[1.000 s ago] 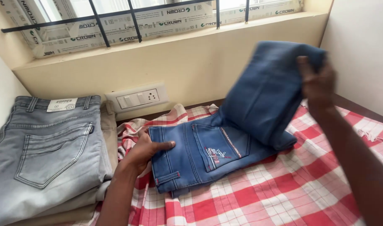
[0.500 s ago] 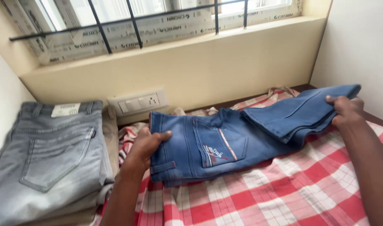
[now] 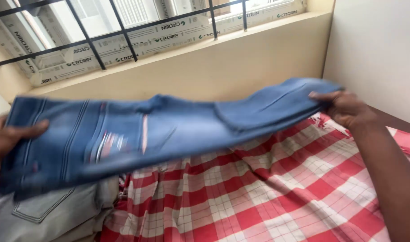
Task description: The person folds two pairs of jeans on a red and white checkered cloth. They first fold a light grey pair of jeans, then unfold and refold a dark blue pair of jeans, smoothing them out before stacking them.
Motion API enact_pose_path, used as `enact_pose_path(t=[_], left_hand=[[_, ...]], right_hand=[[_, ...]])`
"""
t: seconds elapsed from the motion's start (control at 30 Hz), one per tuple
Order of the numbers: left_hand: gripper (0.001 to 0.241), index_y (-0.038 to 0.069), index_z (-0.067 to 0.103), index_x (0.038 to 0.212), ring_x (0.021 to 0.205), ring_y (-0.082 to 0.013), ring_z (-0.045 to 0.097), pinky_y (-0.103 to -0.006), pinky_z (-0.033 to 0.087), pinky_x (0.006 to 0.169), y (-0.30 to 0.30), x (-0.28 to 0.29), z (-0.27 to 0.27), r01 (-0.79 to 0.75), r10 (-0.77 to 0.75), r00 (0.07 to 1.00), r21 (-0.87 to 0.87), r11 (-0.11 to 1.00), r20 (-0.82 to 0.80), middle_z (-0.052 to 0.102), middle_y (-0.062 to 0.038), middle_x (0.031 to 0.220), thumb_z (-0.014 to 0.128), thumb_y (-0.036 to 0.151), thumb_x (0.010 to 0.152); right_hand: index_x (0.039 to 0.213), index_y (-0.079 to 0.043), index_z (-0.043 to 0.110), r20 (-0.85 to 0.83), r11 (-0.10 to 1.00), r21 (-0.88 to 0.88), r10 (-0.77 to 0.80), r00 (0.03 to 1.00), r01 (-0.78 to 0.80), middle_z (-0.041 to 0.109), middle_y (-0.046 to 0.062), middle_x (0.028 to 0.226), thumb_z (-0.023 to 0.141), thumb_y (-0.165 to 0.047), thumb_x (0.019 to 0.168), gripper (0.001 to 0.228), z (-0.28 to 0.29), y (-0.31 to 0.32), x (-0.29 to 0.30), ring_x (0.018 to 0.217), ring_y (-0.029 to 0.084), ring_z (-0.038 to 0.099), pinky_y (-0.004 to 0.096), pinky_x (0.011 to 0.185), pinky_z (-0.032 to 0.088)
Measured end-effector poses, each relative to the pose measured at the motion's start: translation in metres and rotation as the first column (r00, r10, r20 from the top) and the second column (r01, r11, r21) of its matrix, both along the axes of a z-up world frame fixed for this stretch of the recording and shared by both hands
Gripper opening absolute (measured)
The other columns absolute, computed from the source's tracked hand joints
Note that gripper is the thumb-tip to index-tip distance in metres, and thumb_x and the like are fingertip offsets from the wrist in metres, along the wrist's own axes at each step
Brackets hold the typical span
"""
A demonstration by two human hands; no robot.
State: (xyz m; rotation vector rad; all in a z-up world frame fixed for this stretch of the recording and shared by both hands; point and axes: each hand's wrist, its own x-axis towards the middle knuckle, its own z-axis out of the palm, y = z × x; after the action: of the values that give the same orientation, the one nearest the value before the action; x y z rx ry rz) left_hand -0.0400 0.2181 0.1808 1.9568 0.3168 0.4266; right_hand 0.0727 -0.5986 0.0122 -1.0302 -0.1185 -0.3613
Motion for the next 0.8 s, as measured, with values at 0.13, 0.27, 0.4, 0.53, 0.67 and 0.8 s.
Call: enact_pose_path(t=[0.13,0.27,0.4,0.53,0.67,0.8], left_hand=[[0.068,-0.001,0.060,0.139,0.082,-0.0472,0.075,-0.0571,0.064,0.069,0.103,0.029,-0.115,-0.170,0.191,0.974,0.163,0.972,-0.121,0.074,-0.034,0.113,0.086,0.014,0.078],[0.086,-0.004,0.047,0.143,0.105,-0.0465,0.067,-0.0557,0.059,0.082,0.059,0.020,-0.115,-0.443,0.274,0.895,0.643,0.625,0.351,0.062,-0.033,0.123,0.090,0.008,0.069],[0.061,0.002,0.059,0.131,0.124,-0.0402,0.058,-0.0495,0.044,0.111,-0.088,-0.027,-0.105,-0.437,-0.137,0.828,0.777,0.453,0.545,0.063,-0.021,0.126,0.083,0.015,0.076],[0.046,0.006,0.064,0.121,0.119,-0.0329,0.061,-0.0435,0.048,0.107,-0.201,-0.016,-0.112,-0.154,-0.282,0.892,0.825,0.544,0.353,0.063,-0.016,0.122,0.077,0.013,0.078],[0.072,0.000,0.051,0.139,0.129,-0.0386,0.048,-0.0466,0.039,0.108,-0.248,0.003,-0.168,0.185,-0.462,0.881,0.830,0.526,0.096,0.055,-0.023,0.137,0.074,0.043,0.086],[0.061,-0.003,0.053,0.132,0.133,-0.0398,0.049,-0.0448,0.038,0.114,-0.247,0.034,-0.239,0.226,-0.570,0.816,0.851,0.474,0.101,0.055,-0.026,0.139,0.064,0.046,0.098]], right_hand=[[0.137,0.001,0.051,-0.364,0.928,-0.358,-0.037,0.931,-0.104,0.060,0.015,0.128,0.079,-0.002,0.082,0.062,-0.006,0.053,-0.028,0.106,0.025,0.067,0.039,0.088,0.061],[0.120,-0.003,0.066,0.266,0.105,-0.938,-0.399,0.878,0.331,0.069,0.017,0.119,0.089,-0.025,0.077,0.053,0.007,0.122,-0.032,0.104,0.029,0.071,0.041,0.088,0.059],[0.110,-0.006,0.070,0.205,0.259,-0.950,0.108,0.973,0.171,0.079,0.013,0.106,0.085,-0.044,0.079,0.051,0.004,0.240,-0.066,0.100,0.023,0.078,0.035,0.088,0.062],[0.126,-0.006,0.062,0.239,0.056,-0.971,0.243,0.940,0.233,0.072,0.019,0.114,0.088,-0.045,0.077,0.067,0.011,0.298,-0.108,0.108,0.033,0.070,0.040,0.088,0.057],[0.149,-0.007,0.041,0.176,-0.264,-0.920,0.380,0.908,0.289,0.063,0.026,0.129,0.078,-0.037,0.084,0.080,0.005,0.306,-0.107,0.116,0.039,0.065,0.043,0.091,0.056],[0.147,-0.007,0.044,0.407,-0.271,-0.721,0.579,0.706,0.638,0.057,0.033,0.138,0.070,-0.013,0.077,0.075,-0.008,0.297,-0.100,0.112,0.040,0.065,0.041,0.080,0.060]])
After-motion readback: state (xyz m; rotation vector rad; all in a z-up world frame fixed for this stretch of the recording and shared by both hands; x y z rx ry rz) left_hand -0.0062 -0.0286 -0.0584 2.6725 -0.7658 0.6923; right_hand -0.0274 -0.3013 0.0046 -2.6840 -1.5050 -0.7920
